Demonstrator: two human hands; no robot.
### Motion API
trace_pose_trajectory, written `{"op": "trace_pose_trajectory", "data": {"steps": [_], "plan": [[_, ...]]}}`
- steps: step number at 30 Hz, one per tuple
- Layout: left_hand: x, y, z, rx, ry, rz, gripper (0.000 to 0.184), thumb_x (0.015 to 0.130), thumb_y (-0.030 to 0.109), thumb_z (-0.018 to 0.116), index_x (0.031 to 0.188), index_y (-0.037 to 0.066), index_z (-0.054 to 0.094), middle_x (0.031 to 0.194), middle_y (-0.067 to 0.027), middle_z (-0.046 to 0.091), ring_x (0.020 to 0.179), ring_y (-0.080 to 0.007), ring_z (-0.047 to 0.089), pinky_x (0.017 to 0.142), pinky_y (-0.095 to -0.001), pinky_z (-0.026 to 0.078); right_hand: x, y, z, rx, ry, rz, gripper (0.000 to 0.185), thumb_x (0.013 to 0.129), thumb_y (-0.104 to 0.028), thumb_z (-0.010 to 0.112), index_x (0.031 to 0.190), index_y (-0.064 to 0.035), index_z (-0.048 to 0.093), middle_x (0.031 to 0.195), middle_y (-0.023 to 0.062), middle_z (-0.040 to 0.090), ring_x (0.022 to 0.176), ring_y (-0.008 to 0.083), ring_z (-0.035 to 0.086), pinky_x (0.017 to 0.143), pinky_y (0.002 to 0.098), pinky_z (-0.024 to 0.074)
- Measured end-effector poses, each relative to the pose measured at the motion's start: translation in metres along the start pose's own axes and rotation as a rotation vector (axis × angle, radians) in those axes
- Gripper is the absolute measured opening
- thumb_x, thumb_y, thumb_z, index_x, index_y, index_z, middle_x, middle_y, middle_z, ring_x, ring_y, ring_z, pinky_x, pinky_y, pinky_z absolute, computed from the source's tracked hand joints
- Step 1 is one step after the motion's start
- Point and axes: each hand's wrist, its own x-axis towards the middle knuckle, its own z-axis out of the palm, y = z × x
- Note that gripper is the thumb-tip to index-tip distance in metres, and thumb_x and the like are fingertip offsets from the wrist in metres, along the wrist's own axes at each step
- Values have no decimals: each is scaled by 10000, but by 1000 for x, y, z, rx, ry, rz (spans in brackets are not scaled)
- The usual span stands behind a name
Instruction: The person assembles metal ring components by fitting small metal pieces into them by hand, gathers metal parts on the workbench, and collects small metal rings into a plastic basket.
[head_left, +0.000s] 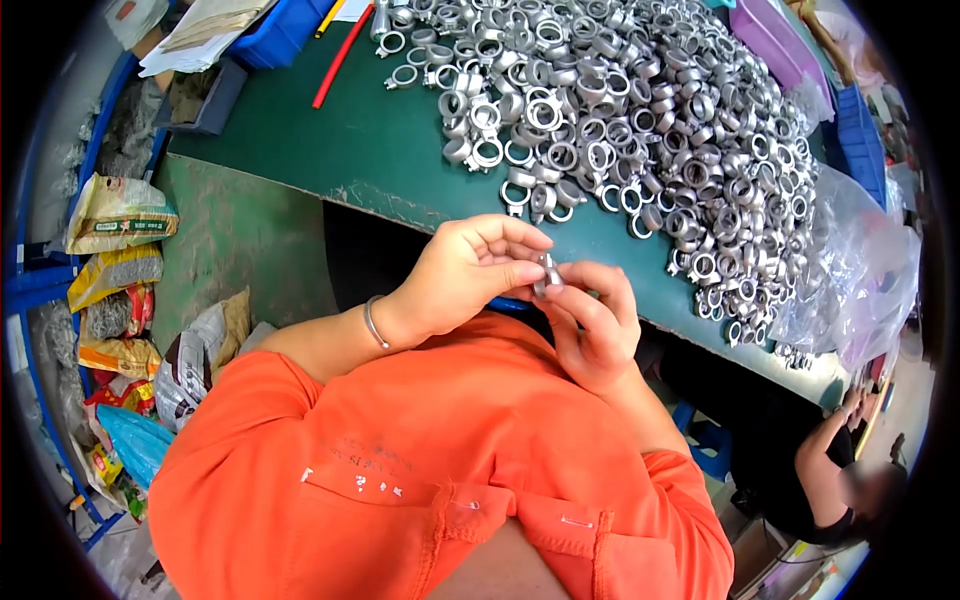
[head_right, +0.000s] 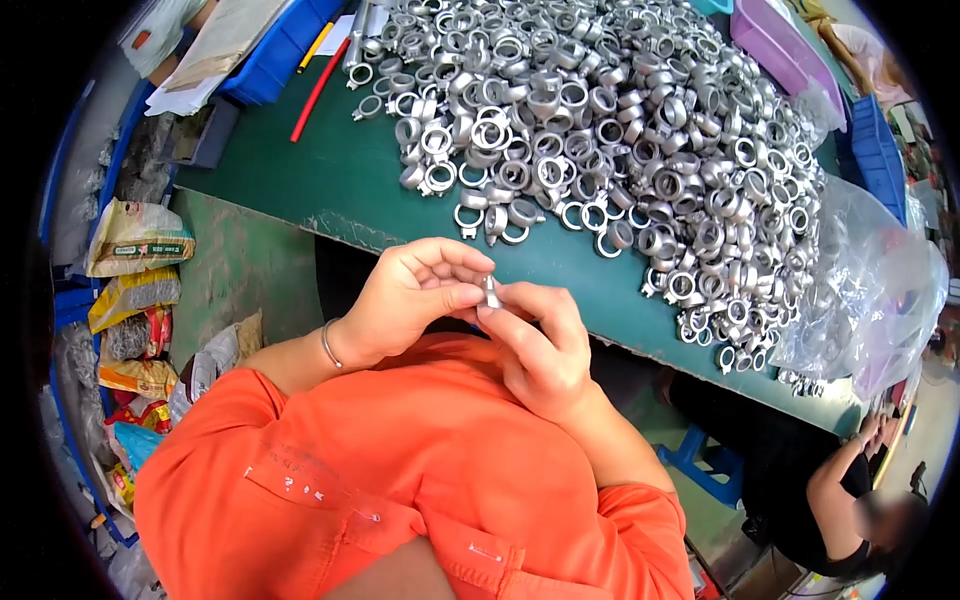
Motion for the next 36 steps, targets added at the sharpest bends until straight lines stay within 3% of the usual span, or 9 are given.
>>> {"op": "trace_pose_trajectory", "data": {"steps": [2, 6, 8, 12, 15, 20, 25, 29, 36], "plan": [[0, -2, -3, -49, 7, -7, 231, 864, 0, 572, 1090, -48, 554, 971, -124, 632, 875, -174, 631, 766, -265, 541, 10, 1, 1, 191, 35, 15, 358, 633, 111, 694, 961, 1, 601, 923, 132, 610, 739, 256, 582, 633, 313, 481], [-3, 7, 1, -156, 37, -120, 266, 873, -5, 538, 1138, -22, 527, 1033, -152, 620, 895, -207, 640, 791, -288, 540, 29, 20, 1, -197, 93, 224, 239, 740, 57, 628, 962, -27, 605, 791, 110, 571, 703, 271, 575, 605, 318, 468], [-4, 6, 3, -191, 50, -131, 276, 878, 25, 537, 1151, -3, 508, 1020, -139, 617, 881, -213, 640, 759, -281, 540, 34, 32, 6, -291, -40, 312, 183, 751, 22, 642, 918, -46, 612, 739, 93, 536, 666, 264, 554, 582, 322, 455], [-4, 3, -2, -296, 35, -102, 229, 875, 62, 560, 1095, 24, 509, 890, -74, 596, 750, -151, 605, 627, -238, 511, 31, 35, 3, -164, 8, 342, 122, 743, 1, 671, 843, -33, 611, 727, 85, 542, 630, 241, 547, 568, 315, 446], [-1, 0, -6, -111, 15, -103, 193, 873, 72, 584, 1052, 17, 538, 836, -44, 594, 668, -94, 560, 512, -218, 450, 23, 29, -5, 42, 9, 371, 131, 721, 31, 685, 819, -16, 611, 735, 86, 589, 637, 205, 560, 578, 287, 449], [-1, 6, 4, 13, 9, -75, 118, 865, 65, 606, 959, -4, 585, 771, -14, 579, 629, -61, 528, 516, -182, 431, 10, 15, -3, 88, -22, 183, 153, 704, 55, 691, 820, -21, 626, 815, 89, 618, 699, 218, 594, 601, 285, 483], [-3, 1, 3, 249, -21, 104, 77, 828, 0, 628, 902, -16, 613, 889, -39, 568, 644, -59, 524, 537, -175, 436, 3, 15, 0, 131, -10, 165, 208, 703, 96, 661, 876, -11, 617, 882, 111, 616, 718, 224, 601, 618, 275, 488], [-3, -3, 2, 376, -35, 272, 84, 808, -27, 639, 890, -21, 622, 913, -58, 556, 701, -74, 534, 580, -182, 451, -3, 7, 1, 623, 70, 648, 185, 895, -16, 534, 1063, 59, 554, 946, 88, 618, 824, 108, 601, 735, 243, 512], [-2, -7, 2, 429, -19, 328, 79, 811, 5, 643, 890, -3, 644, 884, -29, 579, 688, -57, 547, 607, -181, 452, -6, 13, 3, 559, 18, 522, 258, 812, 0, 647, 1056, 45, 572, 951, 94, 602, 813, 131, 627, 697, 225, 528]]}}
